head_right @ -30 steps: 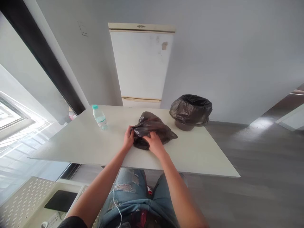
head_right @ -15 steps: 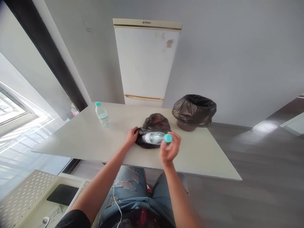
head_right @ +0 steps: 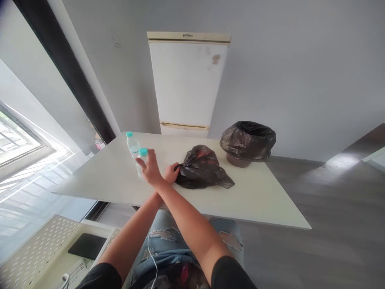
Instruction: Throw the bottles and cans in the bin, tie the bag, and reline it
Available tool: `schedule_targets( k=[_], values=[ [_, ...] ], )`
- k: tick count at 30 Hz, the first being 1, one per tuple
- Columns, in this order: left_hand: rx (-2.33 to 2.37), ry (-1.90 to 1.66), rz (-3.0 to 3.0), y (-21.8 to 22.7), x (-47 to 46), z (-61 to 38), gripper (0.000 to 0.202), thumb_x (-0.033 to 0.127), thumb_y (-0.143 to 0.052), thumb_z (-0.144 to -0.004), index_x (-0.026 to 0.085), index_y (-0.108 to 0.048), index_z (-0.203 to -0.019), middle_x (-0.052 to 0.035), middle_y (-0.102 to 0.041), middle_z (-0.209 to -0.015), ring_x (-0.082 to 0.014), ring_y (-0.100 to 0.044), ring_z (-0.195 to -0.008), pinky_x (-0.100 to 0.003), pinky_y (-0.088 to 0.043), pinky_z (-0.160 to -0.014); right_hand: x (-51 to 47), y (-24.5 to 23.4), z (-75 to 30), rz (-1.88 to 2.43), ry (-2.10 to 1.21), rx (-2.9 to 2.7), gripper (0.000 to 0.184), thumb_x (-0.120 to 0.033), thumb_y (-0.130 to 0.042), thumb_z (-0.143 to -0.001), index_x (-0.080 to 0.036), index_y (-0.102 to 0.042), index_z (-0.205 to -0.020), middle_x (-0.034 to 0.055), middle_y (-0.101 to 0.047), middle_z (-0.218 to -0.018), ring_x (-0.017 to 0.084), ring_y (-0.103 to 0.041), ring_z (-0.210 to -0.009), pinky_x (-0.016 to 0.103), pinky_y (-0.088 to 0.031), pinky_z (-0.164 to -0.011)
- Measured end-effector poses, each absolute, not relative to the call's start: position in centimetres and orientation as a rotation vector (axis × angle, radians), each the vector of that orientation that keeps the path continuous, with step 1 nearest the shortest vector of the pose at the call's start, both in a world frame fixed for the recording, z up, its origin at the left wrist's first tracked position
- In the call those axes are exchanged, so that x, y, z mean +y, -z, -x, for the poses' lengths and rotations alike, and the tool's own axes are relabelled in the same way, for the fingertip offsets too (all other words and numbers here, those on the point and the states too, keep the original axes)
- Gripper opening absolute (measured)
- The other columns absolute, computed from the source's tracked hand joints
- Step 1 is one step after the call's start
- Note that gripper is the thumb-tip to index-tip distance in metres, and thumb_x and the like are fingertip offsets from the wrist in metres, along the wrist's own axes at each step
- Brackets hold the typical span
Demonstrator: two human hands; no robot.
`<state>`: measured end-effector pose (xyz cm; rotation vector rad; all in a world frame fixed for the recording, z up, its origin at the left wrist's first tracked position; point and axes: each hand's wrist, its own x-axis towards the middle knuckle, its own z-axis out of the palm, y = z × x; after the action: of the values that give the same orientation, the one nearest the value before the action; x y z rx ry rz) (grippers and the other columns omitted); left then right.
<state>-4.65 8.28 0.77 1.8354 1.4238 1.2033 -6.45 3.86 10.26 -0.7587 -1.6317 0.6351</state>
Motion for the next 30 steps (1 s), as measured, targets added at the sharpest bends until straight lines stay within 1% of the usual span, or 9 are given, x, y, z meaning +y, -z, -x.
schedule_targets(
  k=[3, 6, 9, 13, 17, 23, 26, 28, 30],
  values=[
    [1.389, -1.172, -1.853, -0.9, 8.3, 4.8, 0.018, 0.023, -0.05, -0.093, 0.021, -0.061, -0.078, -0.0004, -0.063, -0.073, -0.0171, -0.051, -0.07, -0.029, -0.04, -0.069, 5.6, -9.4, 10.1, 0.655, -0.798, -1.752, 0.032, -0.044, -0.063, -0.1, -0.024, -0.053, -0.123, 0.0096, -0.058, -0.123, 0.023, -0.061, -0.115, 0.04, -0.052, -0.105],
    [1.376, -1.167, -1.85, -0.8, 8.3, 4.9, 0.021, 0.024, -0.048, -0.094, 0.021, -0.059, -0.076, 0.0008, -0.058, -0.069, -0.0171, -0.05, -0.07, -0.029, -0.039, -0.069, 5.8, -8.0, 11.2, 0.637, -0.831, -1.811, 0.06, -0.042, -0.078, -0.089, -0.027, -0.048, -0.139, 0.0093, -0.057, -0.135, 0.024, -0.059, -0.122, 0.042, -0.051, -0.108],
    [1.353, -1.178, -1.849, -0.9, 8.2, 4.8, 0.021, 0.024, -0.048, -0.094, 0.022, -0.058, -0.076, 0.0007, -0.059, -0.071, -0.0172, -0.051, -0.071, -0.03, -0.038, -0.07, 5.3, -6.1, 10.8, 0.776, -0.869, -1.813, 0.082, -0.038, -0.086, -0.08, -0.027, -0.041, -0.147, 0.0096, -0.061, -0.136, 0.026, -0.064, -0.12, 0.041, -0.054, -0.102],
    [1.33, -1.19, -1.847, -1.0, 8.1, 4.7, 0.018, 0.021, -0.05, -0.092, 0.022, -0.058, -0.077, 0.0007, -0.061, -0.072, -0.0167, -0.05, -0.069, -0.03, -0.038, -0.07, 5.5, -4.4, 10.7, 1.127, -0.866, -1.884, 0.081, -0.04, -0.094, -0.07, -0.021, -0.053, -0.138, 0.0123, -0.073, -0.116, 0.033, -0.067, -0.117, 0.041, -0.056, -0.092],
    [1.336, -1.206, -1.825, -0.6, 8.5, 5.0, 0.02, 0.023, -0.05, -0.094, 0.022, -0.059, -0.077, 0.0006, -0.06, -0.072, -0.0176, -0.051, -0.071, -0.03, -0.04, -0.071, 7.0, -4.4, 12.1, 1.171, -0.826, -2.006, 0.086, -0.041, -0.098, -0.062, -0.019, -0.057, -0.134, 0.0141, -0.073, -0.124, 0.033, -0.069, -0.117, 0.039, -0.055, -0.095],
    [1.36, -1.191, -1.811, -0.2, 9.0, 5.3, 0.021, 0.023, -0.049, -0.095, 0.022, -0.061, -0.078, 0.0008, -0.06, -0.072, -0.0175, -0.053, -0.072, -0.029, -0.04, -0.07, 8.8, -4.2, 14.6, 1.126, -0.936, -2.047, 0.065, -0.04, -0.099, -0.061, -0.024, -0.062, -0.112, 0.0047, -0.077, -0.114, 0.026, -0.072, -0.105, 0.031, -0.054, -0.084],
    [1.374, -1.191, -1.81, -0.2, 9.1, 5.3, 0.021, 0.023, -0.049, -0.095, 0.022, -0.061, -0.078, 0.0009, -0.06, -0.072, -0.0174, -0.053, -0.072, -0.029, -0.04, -0.07, 9.0, -3.7, 15.2, 1.12, -1.0, -2.016, 0.061, -0.039, -0.099, -0.061, -0.026, -0.062, -0.108, 0.0006, -0.078, -0.109, 0.023, -0.073, -0.101, 0.029, -0.053, -0.08],
    [1.379, -1.197, -1.806, -0.2, 9.1, 5.3, 0.021, 0.024, -0.048, -0.095, 0.022, -0.061, -0.078, 0.0009, -0.06, -0.073, -0.0175, -0.053, -0.073, -0.029, -0.04, -0.071, 9.0, -3.5, 15.2, 1.156, -1.018, -2.007, 0.066, -0.036, -0.101, -0.058, -0.025, -0.063, -0.111, 0.0025, -0.078, -0.113, 0.025, -0.073, -0.104, 0.029, -0.054, -0.082],
    [1.374, -1.197, -1.804, -0.2, 9.0, 5.2, 0.021, 0.025, -0.048, -0.096, 0.022, -0.06, -0.078, 0.0011, -0.06, -0.073, -0.0174, -0.053, -0.073, -0.029, -0.04, -0.072, 8.8, -3.5, 14.9, 1.207, -1.011, -2.02, 0.079, -0.034, -0.104, -0.051, -0.021, -0.063, -0.117, 0.0086, -0.076, -0.12, 0.029, -0.072, -0.112, 0.032, -0.055, -0.087]
  ],
)
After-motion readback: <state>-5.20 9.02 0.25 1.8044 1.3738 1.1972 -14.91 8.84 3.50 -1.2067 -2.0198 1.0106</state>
